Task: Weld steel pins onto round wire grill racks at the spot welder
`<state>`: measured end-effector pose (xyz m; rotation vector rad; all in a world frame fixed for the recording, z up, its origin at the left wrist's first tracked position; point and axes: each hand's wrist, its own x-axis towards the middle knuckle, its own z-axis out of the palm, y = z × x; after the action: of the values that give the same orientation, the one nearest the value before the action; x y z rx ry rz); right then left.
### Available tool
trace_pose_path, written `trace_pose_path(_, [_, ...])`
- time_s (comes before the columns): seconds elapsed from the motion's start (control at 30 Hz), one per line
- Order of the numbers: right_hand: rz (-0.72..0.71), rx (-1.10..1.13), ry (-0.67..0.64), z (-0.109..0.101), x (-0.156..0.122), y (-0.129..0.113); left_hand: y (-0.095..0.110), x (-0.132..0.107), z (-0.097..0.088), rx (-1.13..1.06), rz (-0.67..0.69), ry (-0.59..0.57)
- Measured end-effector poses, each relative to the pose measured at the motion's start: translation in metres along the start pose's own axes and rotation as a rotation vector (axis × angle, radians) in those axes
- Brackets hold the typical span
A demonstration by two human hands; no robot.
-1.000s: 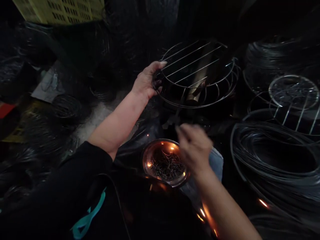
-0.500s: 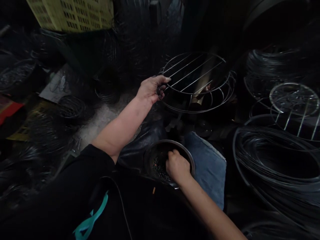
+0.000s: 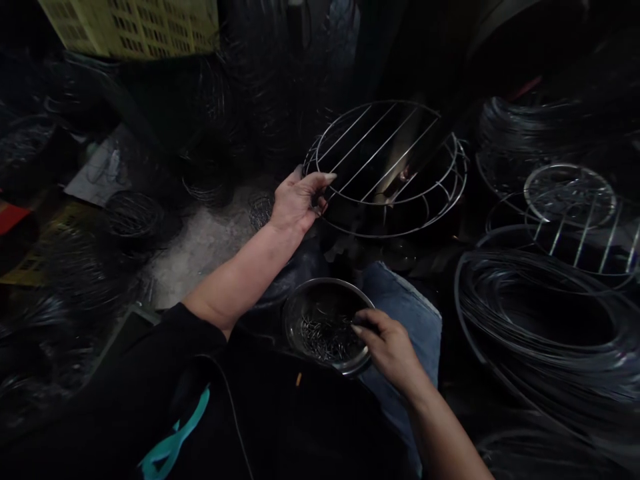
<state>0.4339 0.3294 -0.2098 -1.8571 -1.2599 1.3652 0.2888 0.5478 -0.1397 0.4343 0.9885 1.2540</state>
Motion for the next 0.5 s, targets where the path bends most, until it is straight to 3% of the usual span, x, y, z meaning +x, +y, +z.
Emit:
trace_pose_path(0.1, [0.219, 0.252, -0.074, -0.004, -0.006, -0.003, -0.003, -0.003, 0.002, 0.005, 0.001, 0.002])
trace_pose_path(0.17, [0.272, 0.367, -0.05, -0.003, -0.007, -0.005, -0.005, -0.003, 0.001, -0.001, 0.003, -0.012])
trace_pose_path(0.37, [0.276, 0.322, 0.0, 0.003, -0.007, 0.003, -0.006, -0.001, 0.0, 0.039, 0.036, -0.01])
trace_pose_path(0.5, [0.102, 0.148, -0.004, 0.011, -0.011, 0.008, -0.008, -0.001, 0.0, 0.04, 0.048, -0.021])
